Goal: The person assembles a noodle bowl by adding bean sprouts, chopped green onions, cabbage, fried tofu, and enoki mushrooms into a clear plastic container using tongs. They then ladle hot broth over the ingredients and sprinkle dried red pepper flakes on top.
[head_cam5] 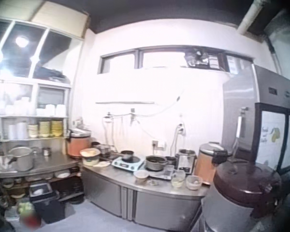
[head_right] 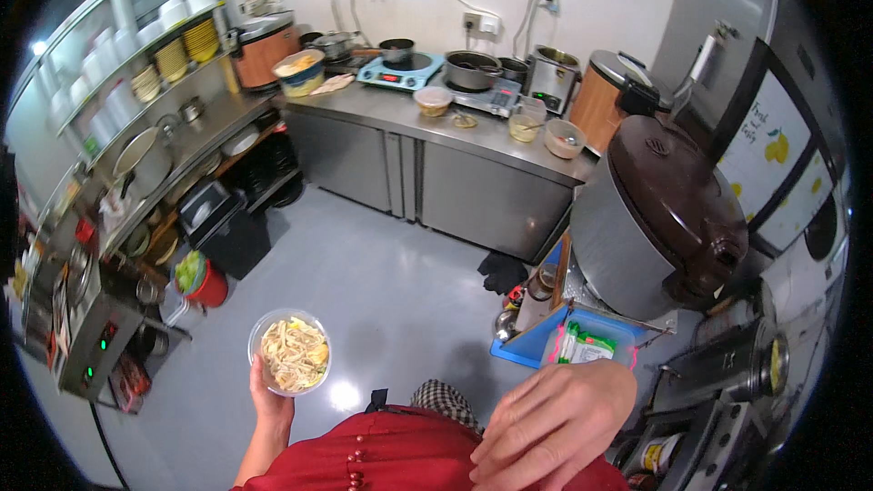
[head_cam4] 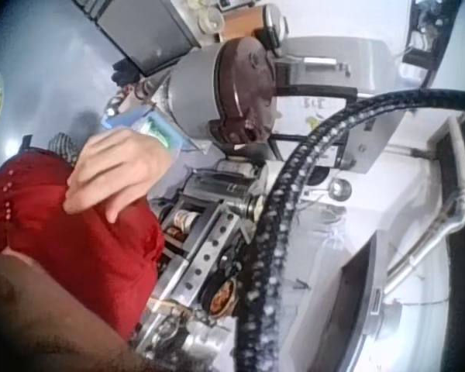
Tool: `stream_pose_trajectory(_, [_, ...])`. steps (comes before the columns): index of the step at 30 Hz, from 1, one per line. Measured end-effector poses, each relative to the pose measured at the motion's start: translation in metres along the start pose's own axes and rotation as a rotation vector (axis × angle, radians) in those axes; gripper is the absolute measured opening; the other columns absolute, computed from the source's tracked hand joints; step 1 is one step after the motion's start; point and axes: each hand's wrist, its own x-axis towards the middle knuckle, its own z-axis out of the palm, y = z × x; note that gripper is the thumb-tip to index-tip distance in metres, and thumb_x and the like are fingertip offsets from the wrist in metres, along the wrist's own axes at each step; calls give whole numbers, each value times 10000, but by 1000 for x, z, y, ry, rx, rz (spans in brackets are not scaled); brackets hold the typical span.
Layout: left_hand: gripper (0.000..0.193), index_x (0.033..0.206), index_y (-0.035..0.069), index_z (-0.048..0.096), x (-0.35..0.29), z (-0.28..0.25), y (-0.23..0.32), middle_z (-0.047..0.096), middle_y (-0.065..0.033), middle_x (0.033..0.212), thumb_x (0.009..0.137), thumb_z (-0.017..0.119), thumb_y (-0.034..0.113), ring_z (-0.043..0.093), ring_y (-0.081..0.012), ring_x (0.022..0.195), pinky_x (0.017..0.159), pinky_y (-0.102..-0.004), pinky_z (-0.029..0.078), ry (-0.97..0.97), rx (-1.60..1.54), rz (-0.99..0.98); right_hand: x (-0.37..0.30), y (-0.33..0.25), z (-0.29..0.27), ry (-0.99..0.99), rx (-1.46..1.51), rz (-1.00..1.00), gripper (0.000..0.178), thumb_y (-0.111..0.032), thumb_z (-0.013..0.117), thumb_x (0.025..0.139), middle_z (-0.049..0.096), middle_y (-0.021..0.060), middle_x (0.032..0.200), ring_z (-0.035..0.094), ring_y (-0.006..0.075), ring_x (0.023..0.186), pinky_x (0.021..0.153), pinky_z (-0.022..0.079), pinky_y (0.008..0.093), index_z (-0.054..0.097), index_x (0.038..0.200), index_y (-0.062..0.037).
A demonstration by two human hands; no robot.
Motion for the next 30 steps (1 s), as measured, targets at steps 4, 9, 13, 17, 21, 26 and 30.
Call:
stream_pose_trajectory(4, [587, 1427, 14, 452, 109, 68, -35, 539, -136, 1412, 1018, 484, 434, 524, -268, 1298, 1095, -416, 416, -157, -36, -101, -40, 60, -67, 75, 20, 72, 359, -275, 684, 958, 723, 214, 1048, 723, 318, 957, 806, 575, 382, 718, 1095, 55])
stream_pose_trajectory(9, [582, 1439, 41, 451, 219, 156, -81, 526, -104, 1433, 1022, 451, 447, 507, -260, 1310, 1099, -417, 406, -97, -27, -170, -68, 152, -184, 147, 87, -3, 514, -278, 754, 889, 700, 177, 1094, 676, 301, 867, 738, 547, 369, 652, 1218, 102])
stream_pose_trajectory(13, [588, 1443, 52, 452, 286, 205, -97, 536, -90, 1427, 1018, 456, 458, 509, -255, 1310, 1101, -421, 399, -129, -39, -211, -77, 208, -259, 120, 143, 190, 571, -224, 759, 875, 707, 139, 1031, 678, 298, 857, 751, 541, 353, 581, 1360, 19])
stream_pose_trajectory(17, [608, 1448, 55, 447, 353, 233, -106, 534, -92, 1430, 1015, 442, 481, 508, -258, 1311, 1104, -427, 394, -234, -55, -175, -77, 274, -301, 150, 168, 355, 529, -236, 724, 902, 709, 118, 1007, 684, 259, 840, 752, 545, 337, 582, 1368, -32])
stream_pose_trajectory(21, [619, 1457, 56, 436, 433, 249, -119, 514, -97, 1452, 1019, 422, 492, 503, -267, 1320, 1106, -435, 392, -223, -24, -225, -88, 341, -343, 145, 168, 621, 497, -246, 694, 931, 711, 104, 1021, 695, 233, 855, 757, 553, 337, 577, 1383, -76])
stream_pose_trajectory(26, [608, 1463, 58, 438, 549, 283, -131, 504, -100, 1467, 1035, 381, 486, 494, -270, 1336, 1115, -437, 390, -298, -21, -247, -105, 431, -407, 305, -267, 902, 450, -258, 693, 921, 715, 85, 985, 705, 236, 855, 748, 553, 358, 610, 1337, -108])
stream_pose_trajectory(30, [614, 1469, 55, 432, 643, 329, -129, 504, -98, 1468, 1041, 369, 490, 493, -266, 1338, 1117, -434, 389, -359, -16, -279, -115, 508, -466, 585, -779, 963, 356, -217, 686, 900, 681, 93, 998, 667, 308, 891, 742, 534, 411, 656, 1235, -101])
